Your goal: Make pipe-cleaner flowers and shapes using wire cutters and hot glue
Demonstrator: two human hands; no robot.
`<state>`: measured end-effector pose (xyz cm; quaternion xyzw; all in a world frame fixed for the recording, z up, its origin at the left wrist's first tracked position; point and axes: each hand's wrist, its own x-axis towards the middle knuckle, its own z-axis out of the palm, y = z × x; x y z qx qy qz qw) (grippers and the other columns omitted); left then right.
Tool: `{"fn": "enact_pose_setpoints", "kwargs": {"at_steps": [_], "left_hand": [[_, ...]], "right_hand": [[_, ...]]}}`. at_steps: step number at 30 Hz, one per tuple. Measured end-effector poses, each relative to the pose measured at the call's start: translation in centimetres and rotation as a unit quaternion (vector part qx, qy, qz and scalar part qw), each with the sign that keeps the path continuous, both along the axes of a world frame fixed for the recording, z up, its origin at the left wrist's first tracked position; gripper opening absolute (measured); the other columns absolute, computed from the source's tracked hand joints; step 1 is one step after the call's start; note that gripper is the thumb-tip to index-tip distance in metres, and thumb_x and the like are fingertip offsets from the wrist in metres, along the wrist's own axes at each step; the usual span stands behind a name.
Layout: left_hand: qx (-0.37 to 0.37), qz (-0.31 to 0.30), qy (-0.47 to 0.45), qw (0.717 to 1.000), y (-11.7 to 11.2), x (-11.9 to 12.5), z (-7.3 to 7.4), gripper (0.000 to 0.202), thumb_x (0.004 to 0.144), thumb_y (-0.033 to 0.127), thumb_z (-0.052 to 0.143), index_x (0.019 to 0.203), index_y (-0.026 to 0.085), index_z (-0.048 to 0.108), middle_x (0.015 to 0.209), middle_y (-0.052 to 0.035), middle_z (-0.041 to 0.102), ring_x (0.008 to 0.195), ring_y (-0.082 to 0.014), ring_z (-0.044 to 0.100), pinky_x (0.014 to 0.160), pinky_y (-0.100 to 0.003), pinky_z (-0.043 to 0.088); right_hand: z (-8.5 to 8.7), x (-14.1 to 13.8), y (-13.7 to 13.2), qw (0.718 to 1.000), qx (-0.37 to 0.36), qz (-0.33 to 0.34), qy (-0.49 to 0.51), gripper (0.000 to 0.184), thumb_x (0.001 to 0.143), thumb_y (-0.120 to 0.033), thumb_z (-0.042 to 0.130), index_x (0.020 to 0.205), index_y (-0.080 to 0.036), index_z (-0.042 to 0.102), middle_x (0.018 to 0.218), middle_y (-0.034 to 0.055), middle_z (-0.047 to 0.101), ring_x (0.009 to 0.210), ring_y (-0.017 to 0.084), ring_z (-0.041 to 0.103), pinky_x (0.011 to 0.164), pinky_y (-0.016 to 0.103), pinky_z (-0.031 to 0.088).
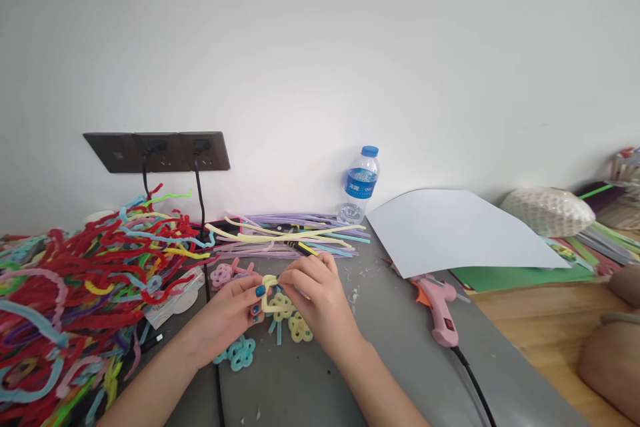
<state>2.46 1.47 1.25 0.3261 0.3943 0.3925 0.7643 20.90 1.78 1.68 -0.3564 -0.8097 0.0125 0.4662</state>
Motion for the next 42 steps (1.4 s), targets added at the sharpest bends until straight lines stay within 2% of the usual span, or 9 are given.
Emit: {"fn": "enact_pose_setpoints", "kwargs": {"at_steps": [6,11,27,35,42], "left_hand": [[0.034,-0.016,0.024,0.999,-0.1,0.0,0.0,0.04,0.059,0.044,0.09,0.072,0.015,0.066,0.065,0.0037,0.047,0.06,-0.0075,0.037,0.055,-0.022,0.032],[0.029,-0.012,0.02,0.999,-0.1,0.0,-0.1,0.043,0.057,0.045,0.091,0.076,0.014,0.068,0.066,0.0035,0.046,0.059,-0.0068,0.037,0.055,-0.022,0.031],[0.017,-0.037,0.023,0.999,-0.3,0.0,0.0,0.044,0.057,0.045,0.091,0.074,0.014,0.065,0.069,0.0037,0.048,0.06,-0.0065,0.038,0.054,-0.022,0.031],[0.018,-0.015,0.047,0.999,-0.3,0.3,0.2,0.049,0.052,0.051,0.092,0.07,0.014,0.065,0.063,0.0049,0.046,0.057,-0.0054,0.035,0.05,-0.02,0.029],[0.017,0.014,0.016,1.0,-0.2,0.5,-0.2,0.048,0.051,0.048,0.093,0.074,0.013,0.069,0.064,0.0043,0.05,0.056,-0.0052,0.04,0.05,-0.019,0.033]], "right_hand": [[-0.2,-0.3,-0.2,1.0,-0.005,0.026,0.015,0.015,0.096,-0.011,0.054,0.091,-0.025,0.056,0.083,0.0,0.068,0.074,0.015,0.064,0.082,0.034,0.039],[-0.3,-0.4,-0.3,0.999,-0.017,0.027,0.014,0.018,0.096,-0.008,0.053,0.089,-0.025,0.054,0.087,-0.0003,0.069,0.077,0.014,0.066,0.093,0.036,0.036],[-0.2,-0.5,-0.8,1.0,-0.018,0.017,0.016,0.016,0.095,-0.011,0.054,0.088,-0.026,0.056,0.086,-0.0003,0.069,0.077,0.015,0.065,0.099,0.041,0.033],[-0.7,-1.1,-1.1,0.999,-0.038,-0.004,0.035,0.018,0.093,-0.01,0.054,0.085,-0.026,0.056,0.084,-0.0007,0.069,0.081,0.017,0.065,0.101,0.043,0.028],[-0.9,-0.8,-0.7,0.998,-0.043,-0.012,0.047,0.016,0.093,-0.01,0.056,0.089,-0.025,0.058,0.087,-0.0005,0.07,0.085,0.017,0.067,0.102,0.042,0.029]]}}
